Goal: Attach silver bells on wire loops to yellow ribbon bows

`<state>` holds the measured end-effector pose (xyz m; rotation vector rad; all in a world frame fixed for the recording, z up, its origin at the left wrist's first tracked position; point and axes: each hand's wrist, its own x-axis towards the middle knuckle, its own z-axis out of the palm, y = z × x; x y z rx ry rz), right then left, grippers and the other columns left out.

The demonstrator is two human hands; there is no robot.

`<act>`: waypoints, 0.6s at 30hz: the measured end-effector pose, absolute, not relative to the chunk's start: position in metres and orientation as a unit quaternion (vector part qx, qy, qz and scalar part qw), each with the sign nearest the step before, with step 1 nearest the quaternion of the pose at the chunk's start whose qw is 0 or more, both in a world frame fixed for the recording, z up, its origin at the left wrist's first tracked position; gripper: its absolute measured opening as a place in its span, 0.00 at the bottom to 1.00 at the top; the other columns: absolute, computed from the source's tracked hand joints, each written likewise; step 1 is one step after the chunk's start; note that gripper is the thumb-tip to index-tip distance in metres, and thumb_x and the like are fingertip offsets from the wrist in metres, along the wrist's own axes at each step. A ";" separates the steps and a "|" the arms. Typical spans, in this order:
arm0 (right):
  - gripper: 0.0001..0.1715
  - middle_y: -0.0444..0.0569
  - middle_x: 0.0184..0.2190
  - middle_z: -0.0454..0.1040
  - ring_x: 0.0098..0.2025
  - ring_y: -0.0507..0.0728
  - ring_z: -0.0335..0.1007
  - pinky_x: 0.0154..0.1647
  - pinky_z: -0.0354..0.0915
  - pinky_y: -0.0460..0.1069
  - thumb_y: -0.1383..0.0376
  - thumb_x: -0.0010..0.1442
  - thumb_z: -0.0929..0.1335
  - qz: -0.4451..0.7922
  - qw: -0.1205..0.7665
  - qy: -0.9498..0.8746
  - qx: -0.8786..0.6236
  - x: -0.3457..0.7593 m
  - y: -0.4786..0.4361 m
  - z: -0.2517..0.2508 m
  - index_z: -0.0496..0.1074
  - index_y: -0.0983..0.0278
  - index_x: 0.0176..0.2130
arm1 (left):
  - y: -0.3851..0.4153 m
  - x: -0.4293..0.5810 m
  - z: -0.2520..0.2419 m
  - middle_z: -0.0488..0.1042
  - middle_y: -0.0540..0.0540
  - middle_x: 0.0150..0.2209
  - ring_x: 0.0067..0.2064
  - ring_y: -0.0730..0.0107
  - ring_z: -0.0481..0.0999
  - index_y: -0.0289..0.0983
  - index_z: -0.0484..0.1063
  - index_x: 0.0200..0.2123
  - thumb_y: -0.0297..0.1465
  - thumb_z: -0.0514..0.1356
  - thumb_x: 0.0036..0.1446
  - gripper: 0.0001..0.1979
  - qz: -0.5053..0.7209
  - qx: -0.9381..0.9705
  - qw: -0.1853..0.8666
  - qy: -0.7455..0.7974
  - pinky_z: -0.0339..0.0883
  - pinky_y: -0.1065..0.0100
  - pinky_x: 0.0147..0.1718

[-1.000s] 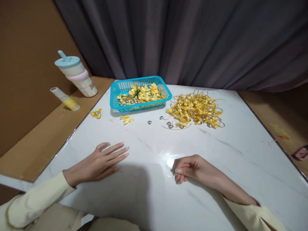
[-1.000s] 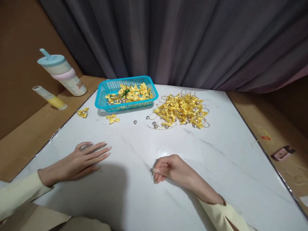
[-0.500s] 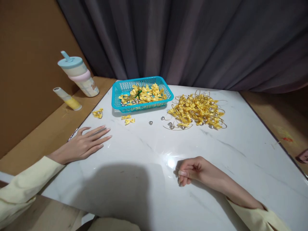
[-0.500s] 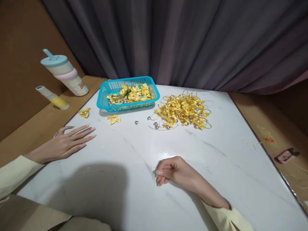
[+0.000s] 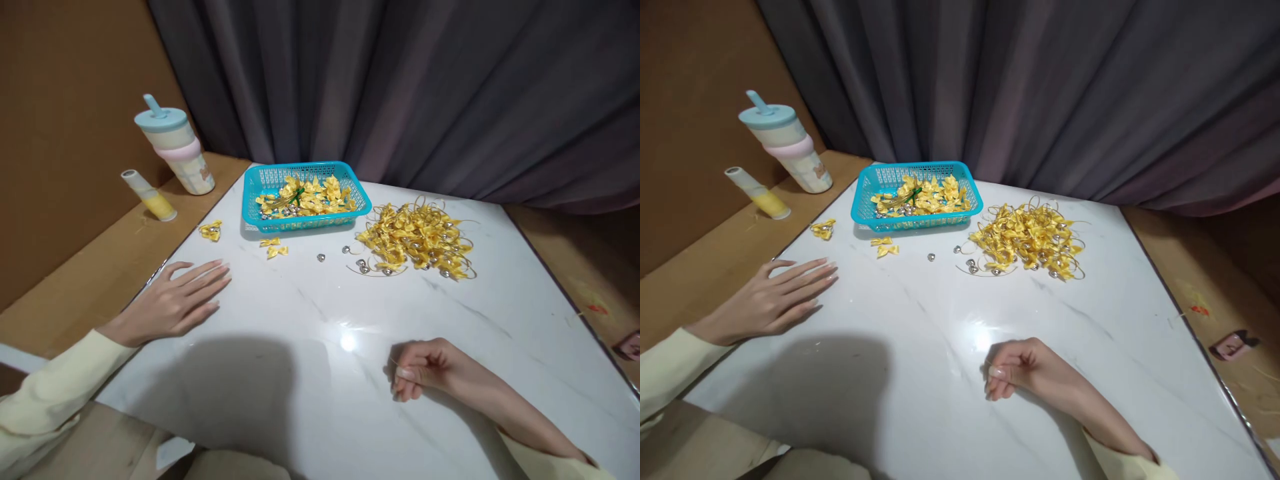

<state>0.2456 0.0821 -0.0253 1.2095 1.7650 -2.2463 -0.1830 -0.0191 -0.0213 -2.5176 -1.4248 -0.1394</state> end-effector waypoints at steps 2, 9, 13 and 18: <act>0.24 0.54 0.25 0.76 0.27 0.54 0.73 0.31 0.67 0.48 0.49 0.50 0.70 -0.720 0.032 0.569 0.396 0.252 0.085 -0.026 0.73 0.70 0.26 | -0.022 -0.162 -0.015 0.69 0.40 0.54 0.56 0.57 0.67 0.40 0.46 0.64 0.29 0.51 0.59 0.30 -0.087 -0.872 0.132 -0.464 0.55 0.55 0.52; 0.24 0.56 0.22 0.74 0.23 0.53 0.71 0.25 0.65 0.47 0.49 0.52 0.69 -0.670 0.089 0.595 0.435 0.288 0.101 -0.014 0.74 0.68 0.24 | -0.031 -0.114 -0.006 0.78 0.42 0.38 0.44 0.65 0.74 0.32 0.51 0.62 0.30 0.52 0.57 0.29 -0.188 -0.927 0.107 -0.306 0.68 0.67 0.41; 0.25 0.54 0.20 0.72 0.18 0.50 0.64 0.19 0.58 0.45 0.47 0.52 0.67 -0.563 0.069 0.669 0.480 0.275 0.117 0.016 0.74 0.65 0.22 | -0.014 -0.148 -0.002 0.75 0.47 0.27 0.30 0.66 0.74 0.37 0.59 0.58 0.25 0.55 0.54 0.26 -0.228 -0.873 0.182 -0.391 0.67 0.66 0.28; 0.24 0.49 0.19 0.71 0.18 0.50 0.61 0.20 0.58 0.45 0.47 0.53 0.66 -0.467 0.010 0.783 0.411 0.194 0.115 0.027 0.75 0.65 0.24 | -0.001 -0.172 -0.006 0.76 0.47 0.31 0.32 0.66 0.74 0.38 0.65 0.51 0.23 0.57 0.51 0.21 -0.221 -0.858 0.234 -0.401 0.69 0.64 0.30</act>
